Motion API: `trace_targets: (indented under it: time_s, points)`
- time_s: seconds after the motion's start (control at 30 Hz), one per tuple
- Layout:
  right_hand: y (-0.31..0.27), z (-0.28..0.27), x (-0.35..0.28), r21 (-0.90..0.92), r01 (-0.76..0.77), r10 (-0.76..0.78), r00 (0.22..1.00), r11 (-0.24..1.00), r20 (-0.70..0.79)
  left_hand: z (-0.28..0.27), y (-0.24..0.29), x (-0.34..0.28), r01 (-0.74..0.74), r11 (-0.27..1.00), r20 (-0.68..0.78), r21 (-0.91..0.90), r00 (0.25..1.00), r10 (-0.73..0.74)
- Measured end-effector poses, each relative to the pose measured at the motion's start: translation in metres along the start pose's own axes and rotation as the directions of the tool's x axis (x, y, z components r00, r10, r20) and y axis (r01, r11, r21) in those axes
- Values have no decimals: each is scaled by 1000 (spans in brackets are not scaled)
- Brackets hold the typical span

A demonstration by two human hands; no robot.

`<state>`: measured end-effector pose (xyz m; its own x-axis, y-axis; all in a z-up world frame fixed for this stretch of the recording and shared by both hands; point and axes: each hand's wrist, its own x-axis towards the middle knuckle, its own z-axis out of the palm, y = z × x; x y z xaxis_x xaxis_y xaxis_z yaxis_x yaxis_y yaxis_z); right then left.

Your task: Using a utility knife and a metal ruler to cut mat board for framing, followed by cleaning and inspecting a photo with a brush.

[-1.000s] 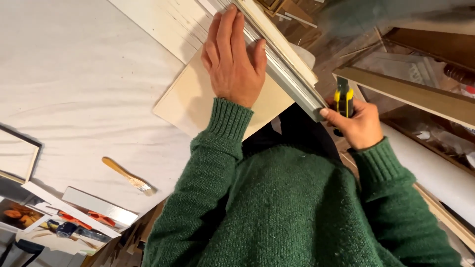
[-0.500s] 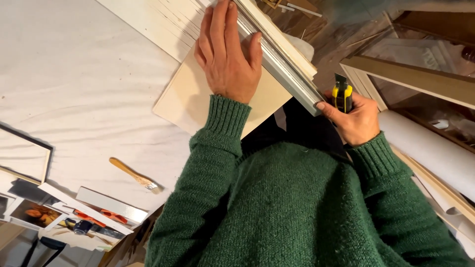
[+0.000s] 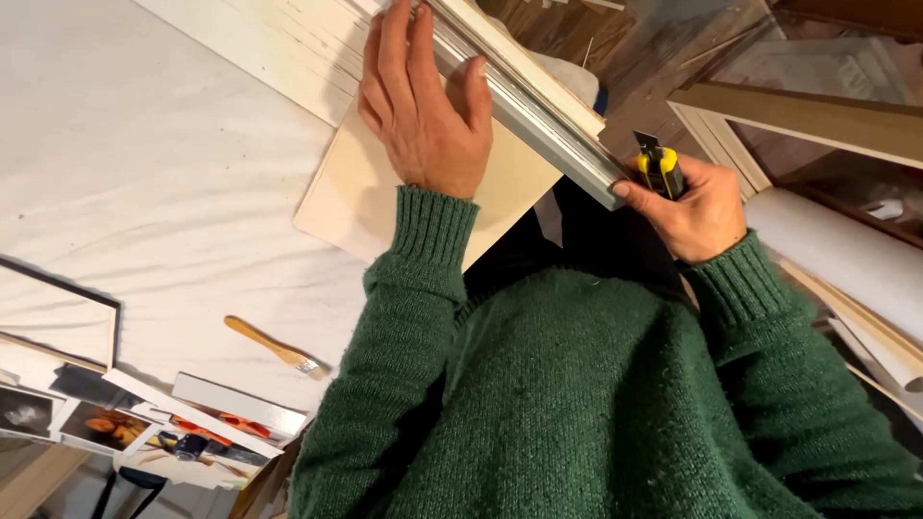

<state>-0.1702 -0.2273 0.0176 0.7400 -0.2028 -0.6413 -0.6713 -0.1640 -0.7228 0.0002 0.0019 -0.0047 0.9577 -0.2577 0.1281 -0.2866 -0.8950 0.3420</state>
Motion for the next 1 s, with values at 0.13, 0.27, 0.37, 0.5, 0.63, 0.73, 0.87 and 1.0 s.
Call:
trace_targets:
  time_s: [0.13, 0.27, 0.37, 0.5, 0.63, 0.73, 0.87, 1.0]
  points:
    - [-2, 0, 0, -1, -2, 2, 1000, 1000, -12, -1, 1, 0, 1, 1000, 9, 10, 1000, -1]
    - [-1, -1, 0, -19, 4, -4, 1000, 1000, -3, -2, 1, 1, 4, 1000, 14, 14, 1000, -5]
    - [0, 0, 1, -17, 27, -27, 1000, 999, -9, -2, 2, 1, 7, 1000, 6, 12, 1000, -7]
    - [-2, 0, 0, 0, 4, -4, 1000, 1000, -1, -3, 2, 0, 3, 1000, 8, 9, 1000, -3]
    - [-2, -1, 1, -26, 9, -9, 1000, 1000, -1, -4, 3, 1, 5, 1000, 11, 11, 1000, -5]
    - [-2, -1, 2, -31, -12, 11, 1000, 999, -5, -5, 3, 1, 4, 1000, 17, 7, 1000, -5]
    - [-1, -1, 3, -40, 24, -24, 1000, 999, -3, -6, 3, 2, 11, 1000, 27, 11, 1000, -12]
    - [0, -1, 3, -17, -27, 27, 1000, 999, -3, 1, 1, 0, 1, 1000, -14, 15, 1000, 0]
